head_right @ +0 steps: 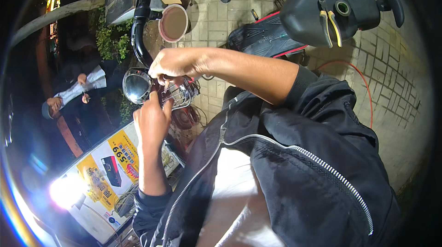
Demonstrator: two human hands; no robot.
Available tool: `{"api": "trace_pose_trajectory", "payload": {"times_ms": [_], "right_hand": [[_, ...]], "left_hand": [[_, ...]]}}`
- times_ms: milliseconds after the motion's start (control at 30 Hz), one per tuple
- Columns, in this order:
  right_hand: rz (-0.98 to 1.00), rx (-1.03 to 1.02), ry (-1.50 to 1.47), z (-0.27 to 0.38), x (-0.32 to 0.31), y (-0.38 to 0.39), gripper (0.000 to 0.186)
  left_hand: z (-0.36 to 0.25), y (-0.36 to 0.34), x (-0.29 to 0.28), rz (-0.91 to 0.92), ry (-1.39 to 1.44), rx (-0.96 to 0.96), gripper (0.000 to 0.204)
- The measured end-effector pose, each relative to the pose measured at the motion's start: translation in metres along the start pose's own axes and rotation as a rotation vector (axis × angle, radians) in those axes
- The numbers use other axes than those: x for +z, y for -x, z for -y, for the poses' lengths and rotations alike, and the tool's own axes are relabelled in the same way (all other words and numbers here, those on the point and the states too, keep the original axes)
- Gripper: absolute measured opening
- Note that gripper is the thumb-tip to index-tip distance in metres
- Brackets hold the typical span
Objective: The person wraps electrical tape around exposed wires on the scooter's handlebar area, then uses a screwdriver to tighten screws on the handlebar assembly. The work is performed in a cluttered workshop with tools and parts visible in the background.
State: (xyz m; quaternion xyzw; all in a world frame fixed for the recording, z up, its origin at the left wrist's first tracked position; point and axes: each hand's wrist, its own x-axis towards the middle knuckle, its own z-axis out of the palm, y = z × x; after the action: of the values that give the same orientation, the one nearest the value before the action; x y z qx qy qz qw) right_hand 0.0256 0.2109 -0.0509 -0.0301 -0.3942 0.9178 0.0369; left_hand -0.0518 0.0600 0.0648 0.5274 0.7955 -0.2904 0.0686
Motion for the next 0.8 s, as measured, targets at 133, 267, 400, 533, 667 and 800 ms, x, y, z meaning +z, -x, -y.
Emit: {"api": "trace_pose_trajectory", "payload": {"times_ms": [133,267,400,533,667,800], "right_hand": [[-0.143,-0.238,0.333,-0.019,0.021,0.013,0.052],[-0.135,-0.27,0.374,-0.032,0.04,0.019,0.081],[-0.075,-0.177,0.145,-0.032,0.031,0.02,0.075],[-0.632,-0.287,0.558,-0.034,0.028,0.014,0.047],[-0.714,-0.11,0.849,-0.033,0.035,-0.001,0.058],[-0.679,-0.07,0.909,-0.029,0.044,-0.018,0.053]], "left_hand": [[0.0,0.038,-0.011,-0.31,0.247,0.023,0.057],[0.036,0.0,-0.014,-0.493,0.329,0.103,0.084],[0.079,-0.054,-0.01,-0.197,0.425,0.278,0.098],[0.09,-0.066,-0.021,-0.193,0.445,0.37,0.084],[0.085,-0.067,-0.033,-0.16,0.448,0.384,0.082],[0.088,-0.07,-0.033,-0.147,0.44,0.416,0.08]]}}
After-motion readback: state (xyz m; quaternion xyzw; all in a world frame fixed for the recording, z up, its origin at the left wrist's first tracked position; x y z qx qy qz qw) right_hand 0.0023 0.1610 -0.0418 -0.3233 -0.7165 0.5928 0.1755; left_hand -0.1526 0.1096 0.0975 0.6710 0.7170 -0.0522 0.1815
